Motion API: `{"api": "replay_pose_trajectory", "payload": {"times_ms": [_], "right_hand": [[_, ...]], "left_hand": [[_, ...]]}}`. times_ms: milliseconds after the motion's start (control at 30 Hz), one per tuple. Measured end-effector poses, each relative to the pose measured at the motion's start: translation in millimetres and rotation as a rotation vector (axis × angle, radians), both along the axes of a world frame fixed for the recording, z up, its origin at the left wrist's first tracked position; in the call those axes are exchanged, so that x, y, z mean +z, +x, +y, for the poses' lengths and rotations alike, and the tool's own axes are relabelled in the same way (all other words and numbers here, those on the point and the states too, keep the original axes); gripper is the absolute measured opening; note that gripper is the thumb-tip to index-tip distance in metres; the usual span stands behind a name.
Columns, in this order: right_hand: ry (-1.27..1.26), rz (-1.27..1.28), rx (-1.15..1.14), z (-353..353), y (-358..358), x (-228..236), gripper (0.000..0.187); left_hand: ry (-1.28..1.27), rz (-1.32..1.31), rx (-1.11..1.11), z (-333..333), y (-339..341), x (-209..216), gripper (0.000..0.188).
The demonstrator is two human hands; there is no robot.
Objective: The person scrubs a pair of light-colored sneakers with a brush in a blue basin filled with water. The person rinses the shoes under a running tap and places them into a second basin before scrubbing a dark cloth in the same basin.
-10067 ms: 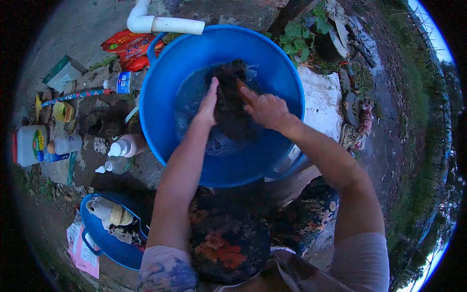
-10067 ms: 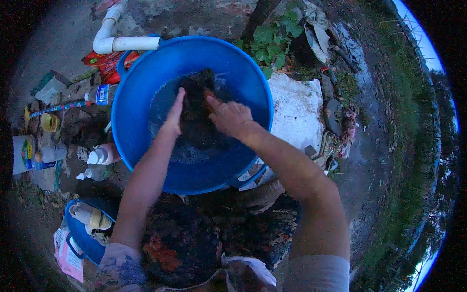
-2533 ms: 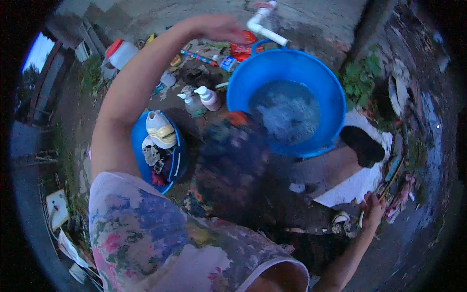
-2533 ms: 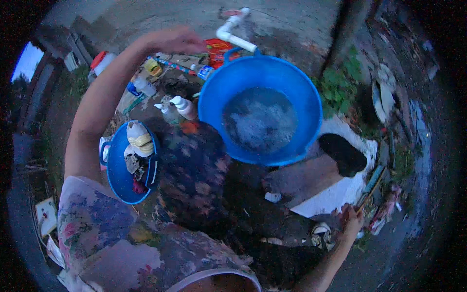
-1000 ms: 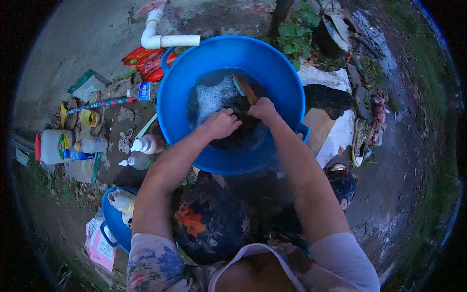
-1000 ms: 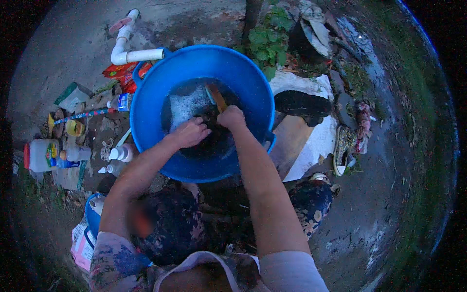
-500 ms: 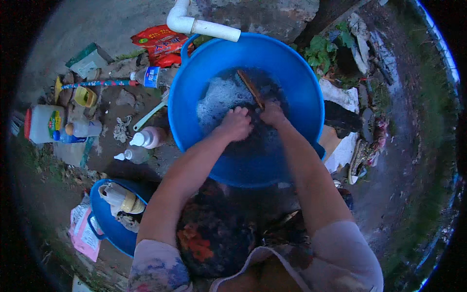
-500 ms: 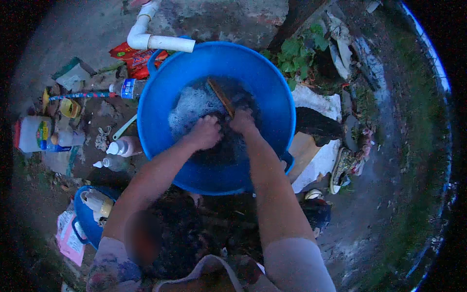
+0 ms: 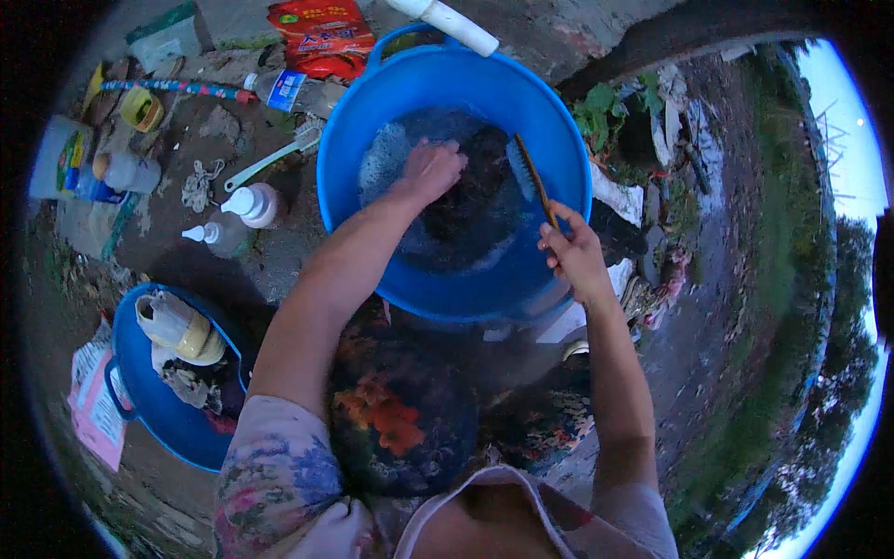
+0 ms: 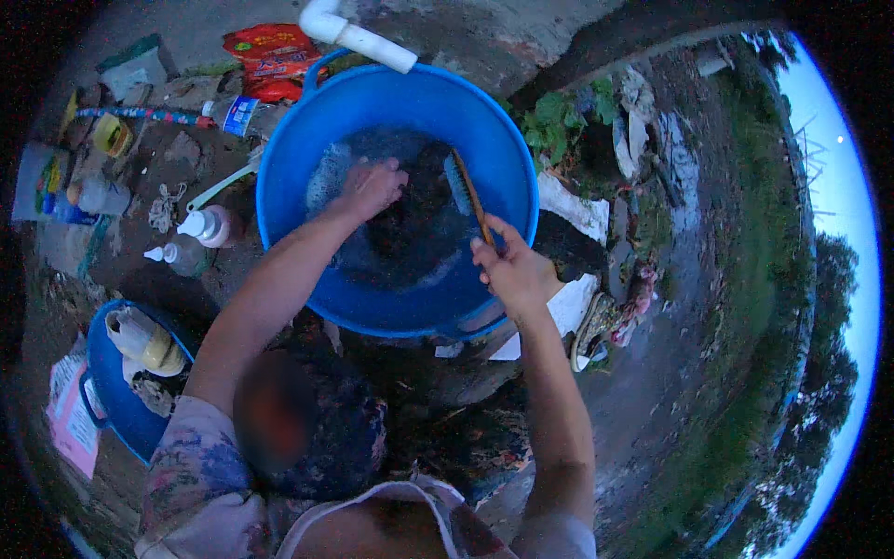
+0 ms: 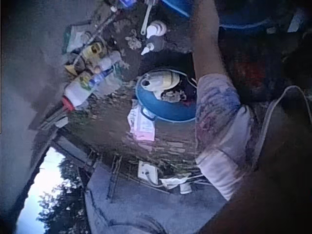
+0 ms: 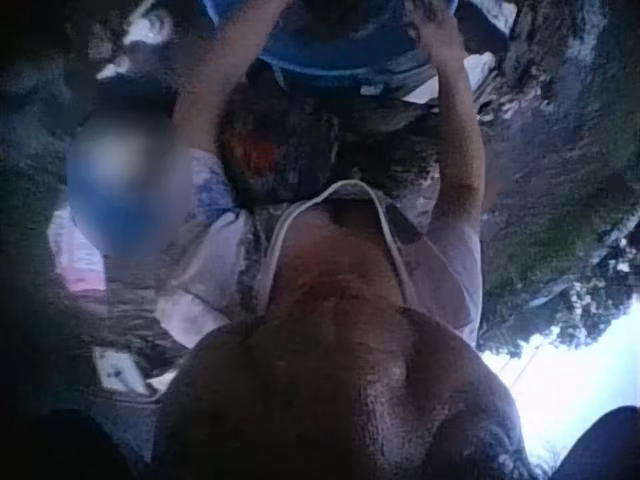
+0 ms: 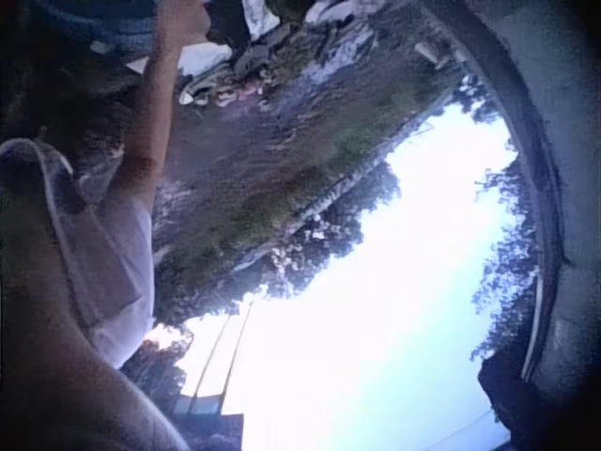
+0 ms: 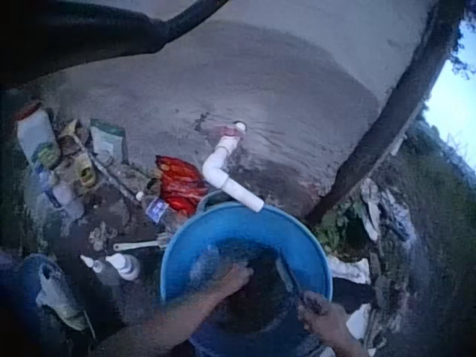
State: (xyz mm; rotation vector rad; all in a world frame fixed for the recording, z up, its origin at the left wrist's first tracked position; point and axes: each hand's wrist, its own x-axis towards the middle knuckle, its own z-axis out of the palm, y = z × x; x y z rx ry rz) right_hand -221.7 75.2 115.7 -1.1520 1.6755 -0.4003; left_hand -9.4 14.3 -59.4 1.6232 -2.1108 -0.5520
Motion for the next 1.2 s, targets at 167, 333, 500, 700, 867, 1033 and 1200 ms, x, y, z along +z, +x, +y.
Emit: {"api": "replay_pose_trajectory", "payload": {"times_ms": [167,333,500,700,867,1033,1200], "right_hand": [[-0.14,0.095,0.269,18.9,-1.2,17.8,0.041],[-0.119,0.128,0.461,24.8,-0.8,35.5,0.039],[-0.102,0.228,0.35,-1.9,-4.3,-3.0,0.045],[-0.067,0.548,0.258,-57.9,24.5,-172.2,0.055],[-0.105,0.697,0.46,-57.1,40.4,-212.0,0.059],[-0.203,0.328,0.334,-79.3,11.6,-191.0,0.054],[0.016,0.035,0.139,-44.0,13.1,-16.1,0.044]], "left_hand": [[-0.058,-0.017,0.047,-2.8,12.8,42.2,0.01],[-0.019,0.024,0.14,0.3,15.6,51.1,0.01],[-0.334,-0.067,0.151,-1.5,12.7,54.1,0.012],[0.044,-0.175,-0.043,14.1,-29.3,4.9,0.018],[0.234,-0.116,-0.004,24.2,-31.5,-42.6,0.019],[0.306,0.124,-0.002,-2.2,4.1,-15.6,0.019],[0.25,0.435,0.045,-14.0,-2.4,9.5,0.019]]}}
